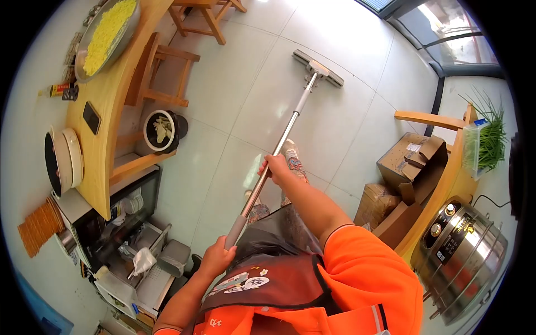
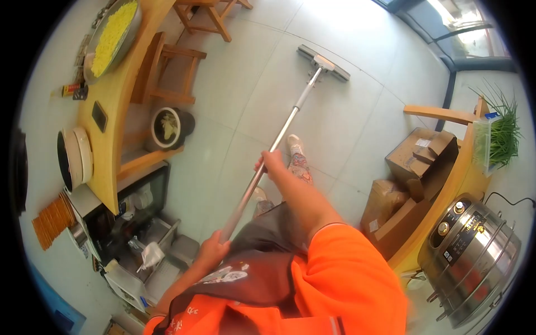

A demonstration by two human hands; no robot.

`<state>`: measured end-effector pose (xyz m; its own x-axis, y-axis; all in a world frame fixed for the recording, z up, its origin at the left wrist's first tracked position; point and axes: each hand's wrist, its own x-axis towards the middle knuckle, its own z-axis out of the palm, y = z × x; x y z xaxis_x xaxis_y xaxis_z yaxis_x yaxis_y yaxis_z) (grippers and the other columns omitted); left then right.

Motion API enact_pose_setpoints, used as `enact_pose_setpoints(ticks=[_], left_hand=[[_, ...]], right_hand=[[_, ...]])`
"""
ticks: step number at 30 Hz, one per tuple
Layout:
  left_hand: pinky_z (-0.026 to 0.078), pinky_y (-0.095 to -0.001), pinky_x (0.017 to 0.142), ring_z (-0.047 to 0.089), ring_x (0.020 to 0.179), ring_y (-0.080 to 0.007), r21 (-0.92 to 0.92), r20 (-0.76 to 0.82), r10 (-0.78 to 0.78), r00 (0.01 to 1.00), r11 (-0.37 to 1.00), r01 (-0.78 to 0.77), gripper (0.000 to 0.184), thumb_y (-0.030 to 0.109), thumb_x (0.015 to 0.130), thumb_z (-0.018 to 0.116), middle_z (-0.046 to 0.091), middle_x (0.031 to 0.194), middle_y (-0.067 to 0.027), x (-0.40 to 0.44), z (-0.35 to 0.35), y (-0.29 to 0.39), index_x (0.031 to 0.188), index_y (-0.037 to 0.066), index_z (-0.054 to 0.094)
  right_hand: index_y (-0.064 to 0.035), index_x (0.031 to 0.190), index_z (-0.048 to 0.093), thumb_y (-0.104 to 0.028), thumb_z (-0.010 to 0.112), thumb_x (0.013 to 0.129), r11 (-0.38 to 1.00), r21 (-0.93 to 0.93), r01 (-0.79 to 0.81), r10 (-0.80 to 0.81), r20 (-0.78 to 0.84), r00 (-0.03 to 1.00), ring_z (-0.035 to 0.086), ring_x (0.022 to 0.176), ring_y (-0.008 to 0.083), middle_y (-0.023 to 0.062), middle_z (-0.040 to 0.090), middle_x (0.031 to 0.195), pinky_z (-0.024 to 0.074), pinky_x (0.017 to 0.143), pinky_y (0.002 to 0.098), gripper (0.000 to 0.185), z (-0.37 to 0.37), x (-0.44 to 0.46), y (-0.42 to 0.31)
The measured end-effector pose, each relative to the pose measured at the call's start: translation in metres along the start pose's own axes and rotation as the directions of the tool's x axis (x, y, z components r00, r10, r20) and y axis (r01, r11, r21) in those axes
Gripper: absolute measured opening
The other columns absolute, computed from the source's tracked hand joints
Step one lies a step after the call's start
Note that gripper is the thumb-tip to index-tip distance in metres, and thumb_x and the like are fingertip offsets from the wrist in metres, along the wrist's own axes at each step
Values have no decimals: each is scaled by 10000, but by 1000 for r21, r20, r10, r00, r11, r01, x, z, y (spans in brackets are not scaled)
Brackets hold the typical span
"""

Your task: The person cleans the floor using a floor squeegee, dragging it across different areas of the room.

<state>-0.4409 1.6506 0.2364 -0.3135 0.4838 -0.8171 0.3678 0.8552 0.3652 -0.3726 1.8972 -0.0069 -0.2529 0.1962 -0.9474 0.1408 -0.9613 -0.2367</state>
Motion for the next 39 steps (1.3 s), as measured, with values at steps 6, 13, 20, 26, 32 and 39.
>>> enact_pose_setpoints(ticks=[6,13,20,26,32,39], left_hand=[[468,-461,611,589,725,-397,46,42,49,998,998,-50,346,276,812,613,610,811,-186,-41,14,-32,1046,60,479],[473,-431,574,595,692,-372,85,29,249,968,964,-251,350,289,812,625,613,805,-163,-27,20,-15,1047,71,483],[470,-445,549,596,651,-361,143,111,340,934,924,-354,338,282,794,638,617,788,-144,16,6,63,972,56,460],[469,-444,527,593,627,-352,195,77,451,889,868,-457,321,275,782,641,599,744,-134,47,7,118,932,62,452],[461,-466,620,579,735,-395,150,109,362,926,914,-376,306,290,811,604,600,774,-171,61,7,150,1016,86,503],[459,-460,661,576,774,-406,110,181,335,925,927,-358,302,272,854,554,610,832,-195,52,-5,150,1076,74,499]], right_hand=[[-39,773,423,-72,488,836,992,119,31,-30,-9,1000,527,520,198,58,473,631,551,527,398,96,-21,-49,42],[-48,784,405,-75,497,820,969,241,54,-24,-125,992,516,521,209,60,457,623,533,529,429,102,-79,-64,23],[-66,721,411,-91,465,825,909,413,56,32,-204,978,449,494,193,44,417,569,482,537,397,120,-131,-53,-22],[-98,677,422,-117,464,841,871,482,95,20,-227,974,462,489,178,17,443,543,472,553,369,170,-174,-32,-55],[-85,711,421,-133,469,853,872,470,134,-5,-266,964,474,501,181,33,448,550,483,562,385,157,-188,-25,-76],[-61,830,422,-227,459,884,986,121,117,-60,-399,915,520,504,208,67,468,610,520,491,396,178,-179,-17,-71]])
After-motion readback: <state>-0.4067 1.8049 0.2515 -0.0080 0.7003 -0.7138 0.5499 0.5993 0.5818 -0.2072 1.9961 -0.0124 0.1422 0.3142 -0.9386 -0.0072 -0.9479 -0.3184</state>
